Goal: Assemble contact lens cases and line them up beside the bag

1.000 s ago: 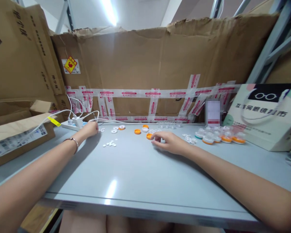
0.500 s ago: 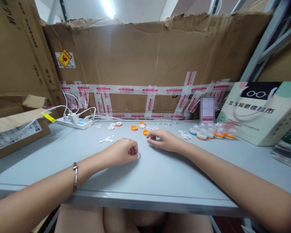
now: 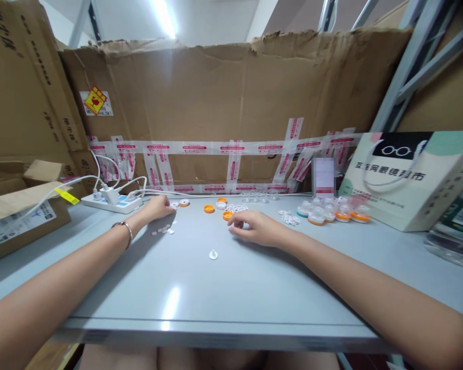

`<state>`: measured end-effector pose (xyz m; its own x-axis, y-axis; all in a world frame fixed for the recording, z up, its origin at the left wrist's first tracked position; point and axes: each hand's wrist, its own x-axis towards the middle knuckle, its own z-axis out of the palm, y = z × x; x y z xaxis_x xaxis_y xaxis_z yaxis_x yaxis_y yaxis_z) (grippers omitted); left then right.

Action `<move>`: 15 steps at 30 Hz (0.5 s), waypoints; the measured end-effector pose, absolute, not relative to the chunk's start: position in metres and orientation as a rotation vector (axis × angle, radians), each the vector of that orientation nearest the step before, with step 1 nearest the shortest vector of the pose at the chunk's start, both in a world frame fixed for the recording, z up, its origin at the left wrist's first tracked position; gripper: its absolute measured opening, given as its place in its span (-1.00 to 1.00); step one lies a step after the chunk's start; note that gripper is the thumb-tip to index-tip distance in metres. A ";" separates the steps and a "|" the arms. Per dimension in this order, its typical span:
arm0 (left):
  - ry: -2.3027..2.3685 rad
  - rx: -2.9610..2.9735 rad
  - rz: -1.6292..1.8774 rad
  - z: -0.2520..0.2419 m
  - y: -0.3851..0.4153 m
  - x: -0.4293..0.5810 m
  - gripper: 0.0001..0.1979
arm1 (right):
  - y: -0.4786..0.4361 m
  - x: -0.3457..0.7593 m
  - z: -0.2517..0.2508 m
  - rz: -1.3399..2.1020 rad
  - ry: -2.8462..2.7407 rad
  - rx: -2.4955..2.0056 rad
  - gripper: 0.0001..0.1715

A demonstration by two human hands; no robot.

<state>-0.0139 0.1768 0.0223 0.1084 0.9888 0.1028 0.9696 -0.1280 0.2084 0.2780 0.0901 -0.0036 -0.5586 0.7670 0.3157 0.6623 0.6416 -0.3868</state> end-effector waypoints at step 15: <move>1.034 2.454 0.572 0.024 0.056 0.040 -0.77 | 0.087 0.276 -0.001 0.343 -2.386 -1.079 -0.79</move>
<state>0.0397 0.0557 0.0239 0.6397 0.7398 0.2083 0.5692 -0.6382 0.5184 0.2761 0.0870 -0.0008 -0.5643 0.7552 0.3336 0.6305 0.6550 -0.4164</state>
